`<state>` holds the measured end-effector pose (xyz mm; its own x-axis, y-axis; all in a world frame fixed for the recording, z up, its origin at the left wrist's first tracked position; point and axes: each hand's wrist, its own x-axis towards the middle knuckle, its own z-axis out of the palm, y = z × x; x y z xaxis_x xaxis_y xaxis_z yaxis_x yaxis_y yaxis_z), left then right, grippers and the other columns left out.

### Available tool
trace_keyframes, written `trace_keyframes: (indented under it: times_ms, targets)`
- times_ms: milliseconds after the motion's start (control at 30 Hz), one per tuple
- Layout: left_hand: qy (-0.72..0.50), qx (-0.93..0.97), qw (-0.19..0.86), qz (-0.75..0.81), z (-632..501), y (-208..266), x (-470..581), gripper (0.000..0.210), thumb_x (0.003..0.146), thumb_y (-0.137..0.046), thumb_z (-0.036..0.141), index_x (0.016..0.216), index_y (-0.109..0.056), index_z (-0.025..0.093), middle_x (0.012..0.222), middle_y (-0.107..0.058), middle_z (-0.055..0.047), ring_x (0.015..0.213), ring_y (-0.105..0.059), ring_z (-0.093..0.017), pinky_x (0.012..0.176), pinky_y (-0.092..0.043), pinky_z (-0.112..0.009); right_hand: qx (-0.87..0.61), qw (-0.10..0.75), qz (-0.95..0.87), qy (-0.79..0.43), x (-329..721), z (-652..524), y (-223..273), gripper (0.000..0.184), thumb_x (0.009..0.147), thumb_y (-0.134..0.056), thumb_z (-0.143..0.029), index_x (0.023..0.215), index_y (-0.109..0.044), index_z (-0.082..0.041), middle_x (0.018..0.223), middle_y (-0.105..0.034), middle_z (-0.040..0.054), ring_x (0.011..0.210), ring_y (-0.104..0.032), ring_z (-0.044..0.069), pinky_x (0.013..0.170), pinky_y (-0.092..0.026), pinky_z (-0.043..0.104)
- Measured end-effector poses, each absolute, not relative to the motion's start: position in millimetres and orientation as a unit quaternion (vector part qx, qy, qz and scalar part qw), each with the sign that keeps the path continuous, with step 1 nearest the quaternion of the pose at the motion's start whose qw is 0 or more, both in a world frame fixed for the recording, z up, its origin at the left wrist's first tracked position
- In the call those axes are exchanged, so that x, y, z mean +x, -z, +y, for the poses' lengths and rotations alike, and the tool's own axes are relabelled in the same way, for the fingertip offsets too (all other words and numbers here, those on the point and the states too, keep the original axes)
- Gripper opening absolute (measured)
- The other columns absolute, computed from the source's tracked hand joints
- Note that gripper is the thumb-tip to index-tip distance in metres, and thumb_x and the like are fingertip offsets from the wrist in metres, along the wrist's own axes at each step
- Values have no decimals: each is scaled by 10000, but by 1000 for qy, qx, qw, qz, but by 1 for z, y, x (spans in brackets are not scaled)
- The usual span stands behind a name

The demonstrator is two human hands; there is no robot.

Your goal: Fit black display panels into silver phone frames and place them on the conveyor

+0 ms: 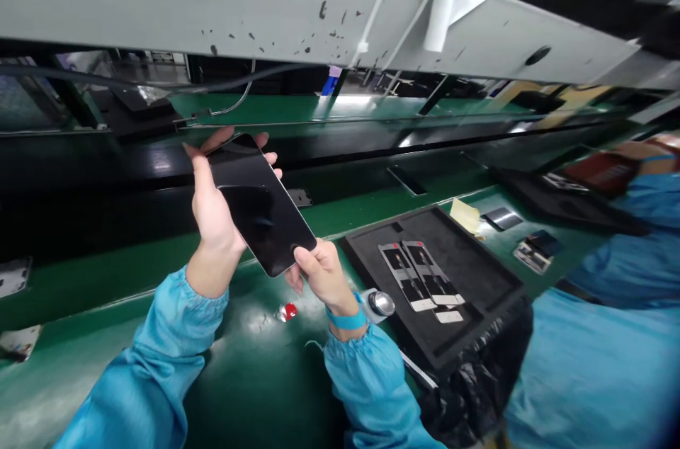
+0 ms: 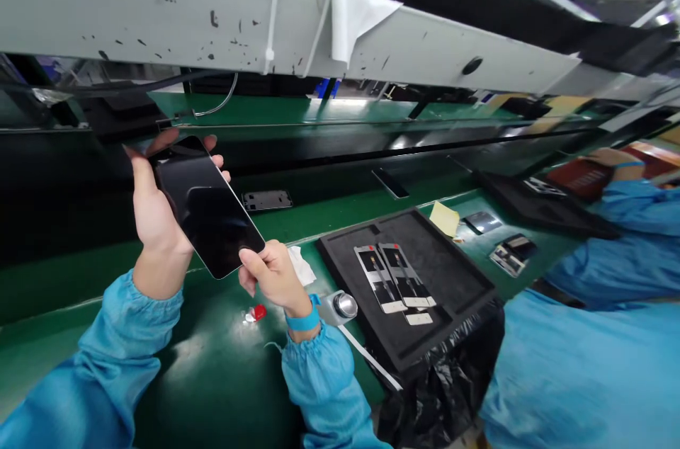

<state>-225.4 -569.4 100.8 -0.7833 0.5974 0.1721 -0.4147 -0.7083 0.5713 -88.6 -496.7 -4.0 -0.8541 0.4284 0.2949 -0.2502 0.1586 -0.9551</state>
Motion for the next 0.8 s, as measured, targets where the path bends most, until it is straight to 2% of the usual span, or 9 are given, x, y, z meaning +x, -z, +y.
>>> trace_keyframes:
  times_ms: [100,233,333,400,500,600,700,800]
  targets:
    - [-909,172,283,253,-570,-99,-224,535,1161,-226,546,1278,-642,231,1006,-793,-97,768,-781,-208,707,-654,-328,-44,251,-695,-672,-86,-496,5,767,1003,-588,-740,449,-548,-211,369,-478,-3,332,-452,108,401,-346,260]
    - [-906,173,285,259,-569,-98,-224,499,1153,-239,566,1198,-648,284,1005,-785,-74,810,-780,-210,754,-654,-342,-42,234,-698,-675,-84,-501,-3,729,1000,-610,-735,517,-618,-189,420,-558,14,384,-539,121,438,-416,248]
    - [-905,176,262,286,-571,-98,-223,445,1131,-286,605,1275,-639,375,1033,-787,-48,908,-779,-228,802,-645,-353,-1,170,-707,-687,-89,-511,-12,722,968,-604,-794,596,-666,-178,489,-630,31,440,-598,136,465,-481,249]
    - [-895,182,241,329,-572,-98,-223,482,1130,-239,613,1352,-610,400,1084,-790,-39,988,-777,-236,869,-642,-378,19,148,-707,-691,-93,-517,-16,733,955,-581,-827,611,-667,-186,503,-640,32,456,-605,140,476,-506,254]
    - [-868,224,215,388,-575,-95,-225,546,1128,-165,608,1452,-559,415,1218,-785,-12,1127,-761,-240,994,-626,-430,2,143,-710,-689,-95,-523,-21,709,969,-598,-789,576,-637,-201,482,-623,23,448,-592,133,486,-516,255]
    - [-850,253,203,415,-575,-92,-226,561,1098,-235,683,1491,-546,430,1292,-777,0,1211,-742,-259,1024,-624,-447,-22,126,-722,-680,-93,-521,-24,684,967,-648,-738,534,-587,-213,457,-593,3,414,-552,118,463,-492,247]
    - [-869,243,206,379,-573,-93,-223,537,1112,-253,677,1409,-604,400,1187,-800,-9,1096,-777,-244,936,-647,-413,-32,117,-727,-676,-86,-510,-22,681,944,-643,-783,591,-631,-202,492,-627,8,437,-586,130,474,-494,251]
    - [-887,236,226,325,-571,-98,-219,571,1140,-187,630,1341,-639,345,1047,-802,-19,899,-787,-210,805,-645,-365,-57,186,-708,-679,-79,-496,-19,756,942,-560,-859,605,-644,-188,490,-618,21,458,-617,148,500,-497,266]
